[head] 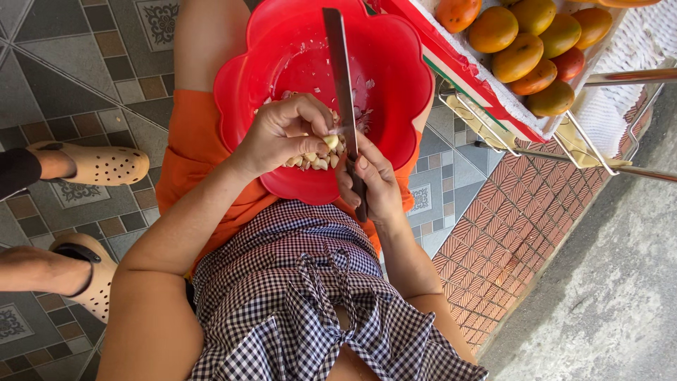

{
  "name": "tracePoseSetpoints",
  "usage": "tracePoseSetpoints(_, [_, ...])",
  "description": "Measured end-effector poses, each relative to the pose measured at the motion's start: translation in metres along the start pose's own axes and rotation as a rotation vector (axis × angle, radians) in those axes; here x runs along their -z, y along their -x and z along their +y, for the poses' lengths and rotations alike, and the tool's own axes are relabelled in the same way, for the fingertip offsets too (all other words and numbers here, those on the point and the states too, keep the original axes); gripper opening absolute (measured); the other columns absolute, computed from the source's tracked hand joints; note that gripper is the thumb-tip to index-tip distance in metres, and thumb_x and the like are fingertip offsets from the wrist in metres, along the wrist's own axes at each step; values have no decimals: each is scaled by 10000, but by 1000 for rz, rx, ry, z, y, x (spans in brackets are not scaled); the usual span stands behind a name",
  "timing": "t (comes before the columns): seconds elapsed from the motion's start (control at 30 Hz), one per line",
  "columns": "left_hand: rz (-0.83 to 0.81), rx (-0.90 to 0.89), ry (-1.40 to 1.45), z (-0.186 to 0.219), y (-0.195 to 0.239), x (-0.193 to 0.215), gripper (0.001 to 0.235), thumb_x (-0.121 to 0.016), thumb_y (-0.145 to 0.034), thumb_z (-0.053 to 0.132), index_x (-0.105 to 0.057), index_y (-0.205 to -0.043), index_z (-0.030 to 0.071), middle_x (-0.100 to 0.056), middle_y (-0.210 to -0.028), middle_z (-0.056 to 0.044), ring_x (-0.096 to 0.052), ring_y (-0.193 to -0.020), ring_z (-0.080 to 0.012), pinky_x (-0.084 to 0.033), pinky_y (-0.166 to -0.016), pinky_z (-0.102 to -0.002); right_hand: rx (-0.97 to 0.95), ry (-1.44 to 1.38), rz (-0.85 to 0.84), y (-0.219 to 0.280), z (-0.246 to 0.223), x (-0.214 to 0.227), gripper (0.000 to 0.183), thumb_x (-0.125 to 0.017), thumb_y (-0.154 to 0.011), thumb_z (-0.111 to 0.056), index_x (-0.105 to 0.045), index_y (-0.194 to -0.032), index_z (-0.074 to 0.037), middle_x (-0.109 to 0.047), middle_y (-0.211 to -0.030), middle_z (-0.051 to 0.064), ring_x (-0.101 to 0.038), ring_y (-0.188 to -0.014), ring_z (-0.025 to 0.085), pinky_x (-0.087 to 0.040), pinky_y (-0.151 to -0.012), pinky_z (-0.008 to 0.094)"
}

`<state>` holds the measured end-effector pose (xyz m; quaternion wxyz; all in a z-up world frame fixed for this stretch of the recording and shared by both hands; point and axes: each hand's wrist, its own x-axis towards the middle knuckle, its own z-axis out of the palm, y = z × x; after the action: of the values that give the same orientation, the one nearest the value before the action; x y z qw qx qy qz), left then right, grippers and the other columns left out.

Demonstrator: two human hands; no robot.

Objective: The person sits on the floor and peels garlic cloves one by one using a knife, dropping the peeled cloves into a red bowl. The person occasionally uses the knife to scrape off remaining skin.

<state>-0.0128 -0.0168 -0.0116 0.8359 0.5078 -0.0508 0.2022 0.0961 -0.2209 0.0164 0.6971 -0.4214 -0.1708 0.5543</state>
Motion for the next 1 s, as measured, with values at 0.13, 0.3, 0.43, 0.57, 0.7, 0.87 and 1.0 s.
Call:
tracePoseSetpoints(0.13, [165,165,259,-10,2,1,123,-698,-992,55,-611,-1077,72,-705,-1056,-58,-661,-818,-86,-587,-724,-232,107,159,92,0,-5,-3,604,-532,-1124,-315,-339,-1640,-67,-495,-796,47,-428,-538,103,-378,-498,229])
tracePoseSetpoints(0.3, [124,192,321,-17,6,-6,95,-672,-1075,94,-626,-1147,54,-662,-985,-7,-573,-793,-40,-479,-665,-182,142,430,131,1,-13,-8,630,-498,-1128,-271,-226,-1669,-97,-489,-761,7,-446,-569,74,-387,-530,211])
tracePoseSetpoints(0.43, [90,176,305,-18,2,-10,109,-652,-1093,106,-620,-1187,63,-670,-1047,1,-564,-842,-36,-493,-770,-207,162,467,-12,6,-10,-6,647,-521,-1112,-226,-213,-1664,-83,-482,-750,-11,-433,-559,59,-368,-529,188])
tracePoseSetpoints(0.57, [129,217,216,-10,2,-11,149,-638,-1059,126,-613,-1195,73,-661,-1109,-6,-632,-1010,-84,-544,-893,-252,189,658,-27,10,-7,1,643,-574,-1104,-144,-275,-1662,-31,-540,-860,7,-463,-676,71,-414,-653,203])
tracePoseSetpoints(0.7, [118,190,131,-3,1,-12,164,-666,-1051,133,-606,-1187,64,-633,-1150,-12,-638,-1106,-102,-560,-989,-292,297,893,-43,7,-11,1,641,-632,-1061,-75,-336,-1626,-6,-656,-1131,68,-560,-861,98,-493,-877,238])
tracePoseSetpoints(0.87, [92,176,78,8,-5,-13,225,-693,-1027,151,-582,-1204,67,-626,-1137,-7,-651,-1098,-97,-565,-990,-291,406,1034,-57,6,-14,1,602,-626,-1000,-15,-368,-1543,14,-553,-1452,222,-577,-1263,259,-456,-1083,340])
tracePoseSetpoints(1.0, [164,174,-160,27,-25,-17,268,-726,-996,163,-549,-1180,82,-603,-1017,21,-581,-891,-69,-484,-760,-275,289,768,32,12,-7,12,626,-609,-1097,-131,-318,-1638,-14,-594,-1346,174,-501,-817,105,-464,-747,218])
